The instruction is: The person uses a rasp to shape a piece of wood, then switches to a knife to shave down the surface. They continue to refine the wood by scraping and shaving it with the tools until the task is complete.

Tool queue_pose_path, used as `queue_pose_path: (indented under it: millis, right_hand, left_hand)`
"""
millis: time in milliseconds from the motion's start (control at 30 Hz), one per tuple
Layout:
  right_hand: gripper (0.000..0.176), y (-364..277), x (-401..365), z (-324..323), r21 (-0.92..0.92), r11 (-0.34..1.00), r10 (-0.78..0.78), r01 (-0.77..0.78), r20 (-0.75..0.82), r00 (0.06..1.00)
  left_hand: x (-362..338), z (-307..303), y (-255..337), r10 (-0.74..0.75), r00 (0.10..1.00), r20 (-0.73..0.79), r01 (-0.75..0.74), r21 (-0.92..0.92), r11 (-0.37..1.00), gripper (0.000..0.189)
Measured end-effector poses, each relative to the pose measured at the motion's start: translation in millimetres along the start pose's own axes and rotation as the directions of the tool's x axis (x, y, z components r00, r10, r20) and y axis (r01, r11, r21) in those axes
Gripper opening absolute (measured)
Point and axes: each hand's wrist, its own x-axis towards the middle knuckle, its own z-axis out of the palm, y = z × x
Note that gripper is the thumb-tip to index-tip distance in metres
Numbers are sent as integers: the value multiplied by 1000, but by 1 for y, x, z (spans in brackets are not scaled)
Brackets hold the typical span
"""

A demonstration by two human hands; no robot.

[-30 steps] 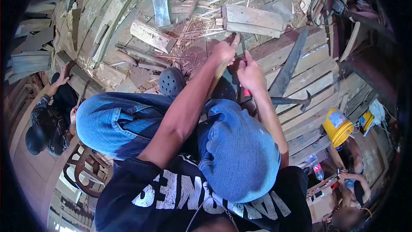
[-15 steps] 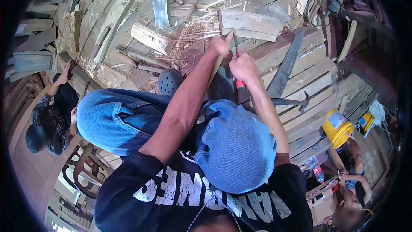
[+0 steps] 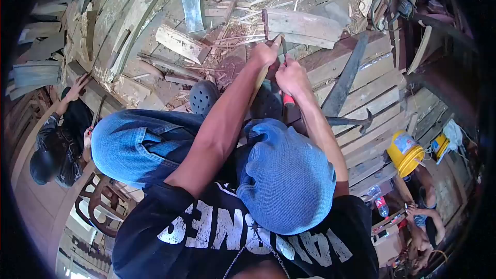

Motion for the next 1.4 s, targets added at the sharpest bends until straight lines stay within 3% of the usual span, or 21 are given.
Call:
queue_pose_path:
  millis: [133,300,400,567,633,667,700,733,833,900,967,1000,1100,1233,1300,1333,1400]
  right_hand:
    - [52,15,13,22,-140,986,-115,94,-152,982]
    - [48,20,23,29,-124,989,-101,80,-171,980]
    - [48,20,36,29,-93,993,-85,71,-161,983]
    - [39,33,34,26,-70,996,-74,62,-180,981]
    - [37,43,37,14,-199,972,-164,127,-183,969]
    - [37,44,34,6,-213,966,-184,144,-183,966]
    - [34,38,23,-5,-142,975,-192,169,-167,967]
    - [31,37,15,-14,-72,979,-199,190,-151,968]
    - [31,55,26,-19,-176,941,-328,290,-252,910]
    - [31,58,29,-20,-166,943,-321,288,-225,920]
    - [34,70,42,-14,-176,925,-374,337,-267,888]
    - [33,46,24,-17,-95,968,-247,233,-175,953]
    - [32,48,29,-1,31,964,-260,264,-79,962]
    - [31,39,44,15,-31,935,-353,354,25,935]
    - [30,11,41,22,-61,930,-357,364,93,929]
    - [30,3,49,24,-65,942,-317,330,153,936]
    - [29,-20,38,18,-48,911,-394,410,198,898]
  left_hand:
    - [-10,-8,7,-9,998,64,10,-16,1000,65]
    - [-9,2,3,26,1000,11,-26,31,999,66]
    - [-19,1,9,-85,996,9,84,64,994,72]
    - [-30,-2,18,-50,998,-30,53,92,994,77]
    - [-42,-7,20,40,998,47,-33,-140,990,75]
    - [-47,-11,25,-18,996,82,34,-193,981,70]
    - [-55,-16,32,-73,990,124,102,-244,964,66]
    - [-62,-17,33,-29,992,125,77,-398,914,62]
    - [-60,-24,26,-82,986,144,138,-441,887,57]
    - [-57,-34,20,-97,987,127,148,-494,857,49]
    - [-50,-38,11,-23,992,124,91,-580,809,50]
    - [-41,-34,-1,17,996,88,43,-633,773,54]
    - [-71,-65,-13,3,995,100,72,-728,682,47]
    - [-80,-85,-72,-111,994,14,84,-749,657,45]
    - [-93,-93,-101,-157,986,49,111,-903,416,46]
    - [-97,-89,-116,-175,984,43,109,-914,391,46]
    - [-113,-90,-134,-234,972,-20,51,-954,294,54]
